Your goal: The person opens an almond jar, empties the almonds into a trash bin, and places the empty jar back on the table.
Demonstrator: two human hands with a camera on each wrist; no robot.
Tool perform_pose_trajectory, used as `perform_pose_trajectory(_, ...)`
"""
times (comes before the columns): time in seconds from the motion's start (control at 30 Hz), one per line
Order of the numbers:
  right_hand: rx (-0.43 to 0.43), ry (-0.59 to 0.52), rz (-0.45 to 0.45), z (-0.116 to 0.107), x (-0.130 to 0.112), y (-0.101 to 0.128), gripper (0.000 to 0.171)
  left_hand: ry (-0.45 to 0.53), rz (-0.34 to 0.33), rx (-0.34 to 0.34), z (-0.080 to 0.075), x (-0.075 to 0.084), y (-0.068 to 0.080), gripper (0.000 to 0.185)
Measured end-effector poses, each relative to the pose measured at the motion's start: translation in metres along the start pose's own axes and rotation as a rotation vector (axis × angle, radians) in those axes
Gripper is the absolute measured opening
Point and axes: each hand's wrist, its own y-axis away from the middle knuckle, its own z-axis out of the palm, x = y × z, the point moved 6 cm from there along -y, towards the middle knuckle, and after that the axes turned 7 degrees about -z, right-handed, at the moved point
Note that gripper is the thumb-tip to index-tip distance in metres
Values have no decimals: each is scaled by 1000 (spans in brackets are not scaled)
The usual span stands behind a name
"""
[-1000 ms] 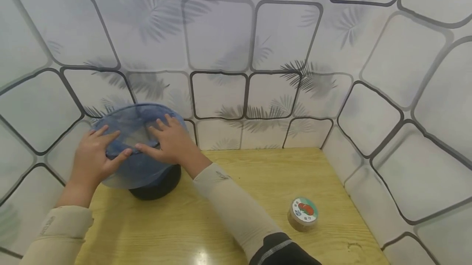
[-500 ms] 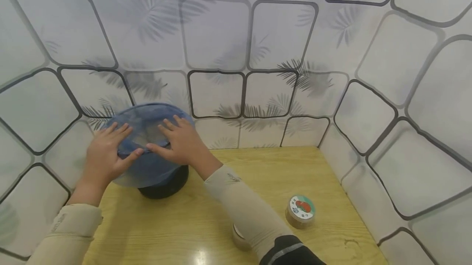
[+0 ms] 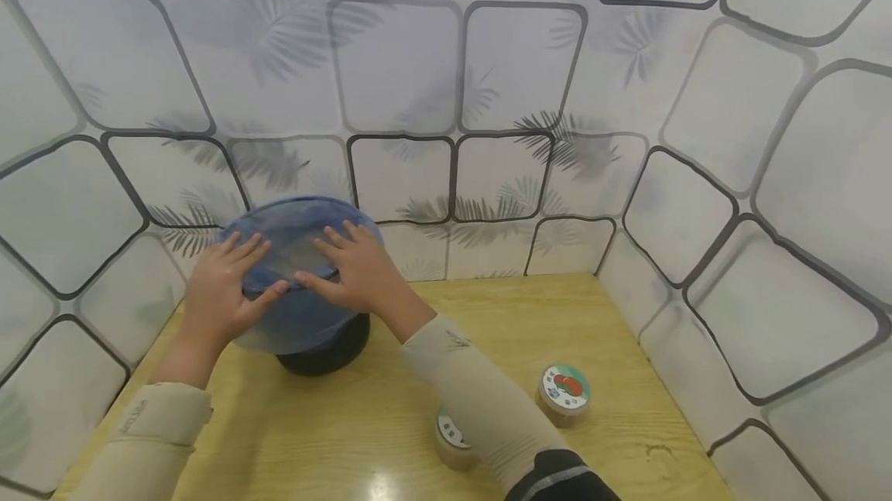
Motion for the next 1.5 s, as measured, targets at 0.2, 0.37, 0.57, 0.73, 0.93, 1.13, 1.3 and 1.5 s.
perform_pose_trajectory(0.2, 7, -27, 15, -8, 7, 12, 76, 27, 16, 8, 7, 11, -3, 98)
perform_pose_trajectory(0.37, 21, -37, 20, -11, 14, 20, 75, 34, 24, 4, 13, 21, -6, 99)
perform_pose_trajectory(0.57, 54, -49, 29, -13, 23, 31, 73, 40, 25, -3, 21, 31, -8, 102)
perform_pose_trajectory(0.73, 78, -35, 33, -15, 29, 38, 74, 50, 33, 7, 25, 39, -10, 103)
perform_pose_trajectory(0.93, 94, -33, 38, -21, 34, 48, 74, 48, 40, 3, 30, 50, -12, 104)
perform_pose_trajectory(1.13, 109, -15, 51, -23, 43, 57, 75, 57, 47, -9, 37, 61, -14, 101)
perform_pose_trajectory(1.3, 113, -28, 45, -24, 48, 63, 92, 50, 56, -12, 40, 67, -15, 106)
perform_pose_trajectory(1.5, 108, -27, 54, -30, 51, 70, 104, 58, 71, -18, 44, 76, -17, 111)
